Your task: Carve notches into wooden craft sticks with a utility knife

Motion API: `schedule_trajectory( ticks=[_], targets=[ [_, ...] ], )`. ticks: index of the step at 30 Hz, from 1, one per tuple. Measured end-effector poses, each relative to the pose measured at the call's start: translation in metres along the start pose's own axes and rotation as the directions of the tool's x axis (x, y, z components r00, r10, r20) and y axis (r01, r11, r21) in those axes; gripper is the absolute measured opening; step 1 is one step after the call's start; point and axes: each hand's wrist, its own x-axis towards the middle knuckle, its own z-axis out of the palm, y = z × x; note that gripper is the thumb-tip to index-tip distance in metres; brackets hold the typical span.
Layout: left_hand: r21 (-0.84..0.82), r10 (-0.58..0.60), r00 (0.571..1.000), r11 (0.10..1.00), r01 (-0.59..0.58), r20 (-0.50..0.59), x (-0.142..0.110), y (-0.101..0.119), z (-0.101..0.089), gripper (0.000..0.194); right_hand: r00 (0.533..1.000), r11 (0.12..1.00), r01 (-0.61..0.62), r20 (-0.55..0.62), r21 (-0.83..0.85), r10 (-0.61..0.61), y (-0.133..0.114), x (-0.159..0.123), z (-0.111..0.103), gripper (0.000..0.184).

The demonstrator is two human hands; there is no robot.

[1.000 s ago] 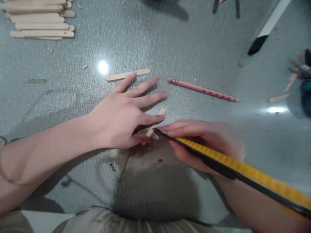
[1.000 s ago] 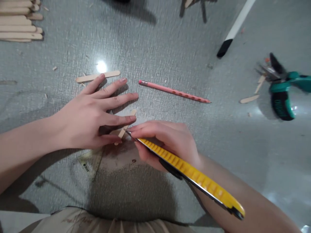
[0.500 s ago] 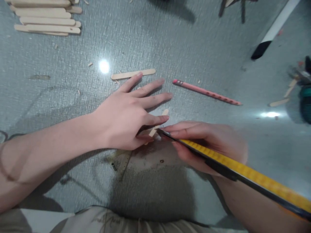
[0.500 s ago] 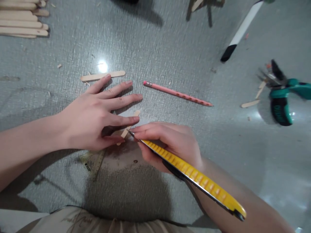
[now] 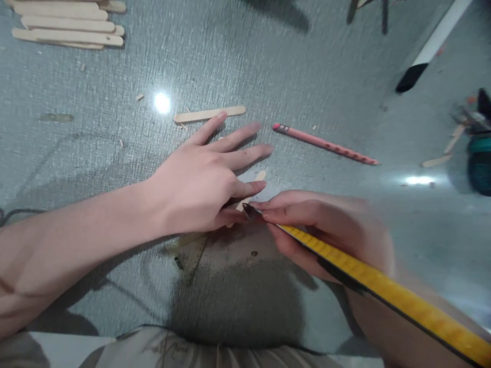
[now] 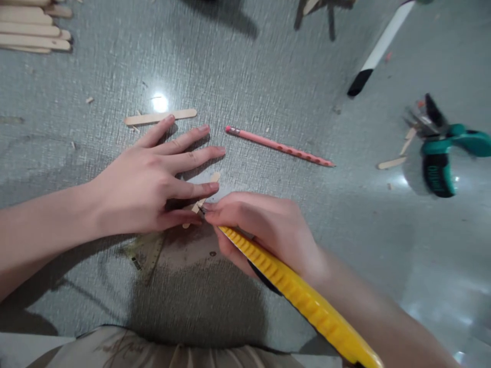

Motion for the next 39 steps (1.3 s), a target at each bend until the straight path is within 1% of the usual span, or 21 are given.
schedule_trajectory(
  ticks=[3,7,9,13,15,18,21,23,24,26,28,31,34,37,39],
  targets=[
    [0.004,-0.017,1.0,1.0,0.017,0.019,0.001,0.0,-0.001,0.038,0.999,1.0,0.004,0.049,0.016,-0.005,-0.003,0.004,-0.003,0.024],
    [-0.006,-0.031,0.999,1.0,0.031,0.036,0.001,0.002,-0.003,0.038,0.997,0.998,0.058,0.05,-0.017,-0.057,-0.003,0.011,-0.006,0.028],
    [-0.025,-0.034,0.999,0.999,0.034,0.025,0.001,0.002,-0.003,0.036,0.995,0.996,0.087,0.053,-0.029,-0.085,-0.002,0.012,-0.007,0.028],
    [-0.081,-0.027,0.999,0.996,0.024,-0.026,0.0,0.001,-0.002,0.031,0.995,0.995,0.091,0.052,-0.032,-0.089,0.0,0.011,-0.006,0.03],
    [-0.102,-0.019,0.998,0.995,0.013,-0.053,0.0,0.001,-0.001,0.03,0.996,0.996,0.083,0.019,-0.013,-0.082,0.004,0.007,-0.004,0.033],
    [-0.075,0.009,0.996,0.997,-0.015,-0.086,-0.001,0.001,0.0,0.034,0.993,0.996,0.079,-0.097,0.049,-0.073,0.011,-0.001,-0.002,0.036],
    [0.015,0.027,0.996,1.0,-0.026,-0.081,-0.002,0.002,0.0,0.041,0.969,0.976,0.036,-0.247,0.214,0.019,0.017,-0.007,-0.002,0.032],
    [0.044,0.026,0.996,0.999,-0.022,-0.086,-0.004,0.003,-0.001,0.04,0.952,0.957,0.021,-0.298,0.291,0.07,0.017,-0.009,-0.002,0.029],
    [0.04,0.024,0.996,0.999,-0.02,-0.088,-0.004,0.002,-0.002,0.035,0.948,0.959,0.011,-0.308,0.283,0.079,0.016,-0.009,-0.002,0.028],
    [0.012,0.012,0.997,1.0,-0.011,-0.079,-0.005,0.001,-0.004,0.026,0.948,0.977,-0.011,-0.309,0.215,0.079,0.011,-0.008,-0.002,0.027],
    [-0.023,-0.001,0.998,1.0,0.0,-0.066,-0.005,0.0,-0.005,0.029,0.943,0.987,-0.057,-0.318,0.153,0.104,0.005,-0.008,-0.002,0.027],
    [-0.047,-0.023,0.996,0.999,0.019,-0.083,-0.005,-0.002,-0.006,0.03,0.928,0.985,-0.095,-0.345,0.145,0.14,-0.001,-0.007,-0.002,0.027],
    [-0.036,-0.023,0.996,0.999,0.019,-0.089,-0.004,-0.001,-0.007,0.024,0.923,0.981,-0.117,-0.347,0.154,0.165,-0.004,-0.006,-0.002,0.026],
    [-0.006,-0.008,0.996,1.0,0.007,-0.092,-0.003,0.0,-0.007,0.018,0.922,0.986,-0.097,-0.361,0.138,0.141,-0.004,-0.005,-0.002,0.024],
    [0.048,-0.005,0.994,0.999,0.01,-0.108,-0.004,0.002,-0.006,0.014,0.914,0.987,-0.09,-0.383,0.13,0.134,-0.002,-0.004,-0.003,0.023]
  ],
)
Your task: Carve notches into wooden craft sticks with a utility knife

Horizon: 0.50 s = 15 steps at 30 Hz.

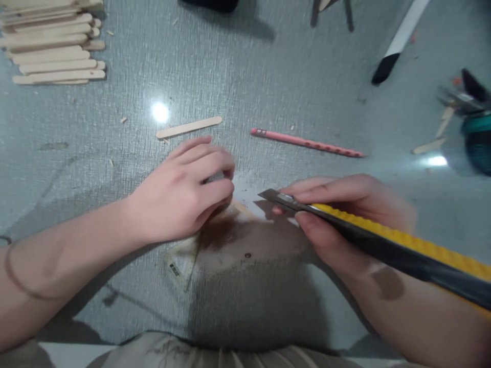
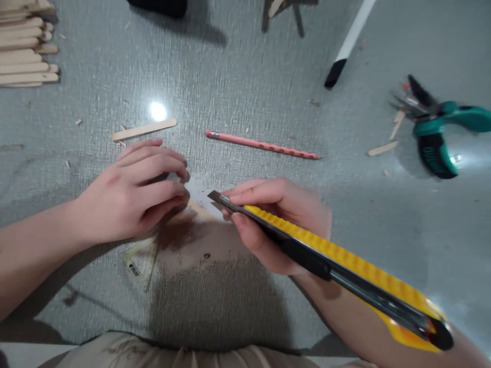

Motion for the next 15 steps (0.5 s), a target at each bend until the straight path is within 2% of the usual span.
schedule_trajectory(
  ticks=[5,8,12,15],
  targets=[
    [0.176,-0.001,0.999,0.984,0.008,-0.041,-0.005,0.007,0.002,0.013,0.999,0.999,-0.035,-0.03,0.029,0.035,0.009,-0.003,-0.002,0.023],
    [0.111,-0.007,0.998,0.994,0.013,-0.055,-0.006,0.009,0.002,0.019,1.0,1.0,-0.013,-0.02,0.02,0.014,0.013,-0.006,-0.002,0.025],
    [0.017,-0.092,0.992,0.995,0.094,-0.086,-0.004,0.002,0.0,0.013,1.0,1.0,0.003,0.011,-0.003,-0.003,0.014,-0.006,-0.001,0.026],
    [0.059,-0.098,0.995,0.993,0.099,-0.012,-0.001,-0.004,-0.003,0.033,0.999,1.0,0.014,0.03,0.014,-0.014,0.014,-0.005,0.0,0.027]
  ],
)
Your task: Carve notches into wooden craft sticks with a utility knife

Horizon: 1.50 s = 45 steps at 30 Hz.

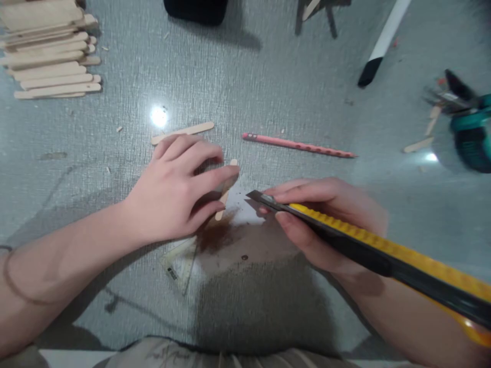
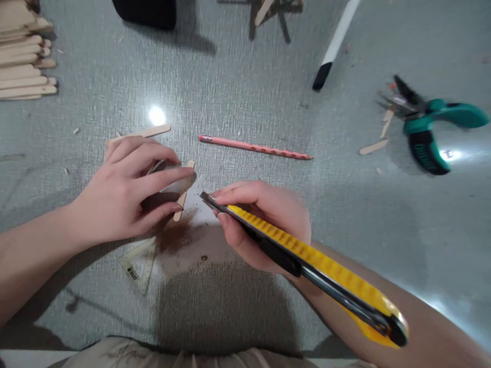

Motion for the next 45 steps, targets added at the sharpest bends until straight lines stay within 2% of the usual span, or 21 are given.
schedule_trajectory(
  ticks=[3,9,14,16,21,27,45],
  targets=[
    [-0.015,0.046,0.995,0.999,-0.045,0.086,0.0015,-0.002,-0.0016,0.042,0.999,1.0,0.028,0.023,-0.011,-0.028,-0.0002,0.0012,0.0,0.029],
    [-0.11,0.112,0.981,0.989,-0.095,0.159,0.0011,-0.0018,-0.0037,0.043,0.983,0.992,0.125,0.142,-0.018,-0.121,-0.0036,0.004,0.0005,0.034],
    [-0.052,0.106,0.981,0.994,-0.098,0.161,0.001,-0.0018,0.0004,0.072,0.974,0.989,0.144,0.178,-0.027,-0.137,-0.0026,0.0067,0.0017,0.037],
    [-0.03,0.113,0.978,0.994,-0.109,0.176,0.0008,-0.0011,0.0021,0.076,0.972,0.988,0.151,0.186,-0.035,-0.142,-0.0022,0.008,0.0015,0.037],
    [-0.03,0.134,0.965,0.991,-0.131,0.226,0.0007,0.001,0.0013,0.077,0.96,0.985,0.155,0.244,-0.069,-0.134,-0.0044,0.0094,0.0011,0.04],
    [-0.011,0.11,0.93,0.994,-0.113,0.351,0.0036,0.0027,-0.0054,0.078,0.955,0.971,0.203,0.243,-0.129,-0.167,-0.004,0.007,0.0047,0.03],
    [-0.002,0.096,0.919,0.995,-0.103,0.382,0.0056,0.0033,-0.0059,0.074,0.954,0.967,0.206,0.252,-0.147,-0.165,-0.0023,0.0054,0.0038,0.029]
  ],
)
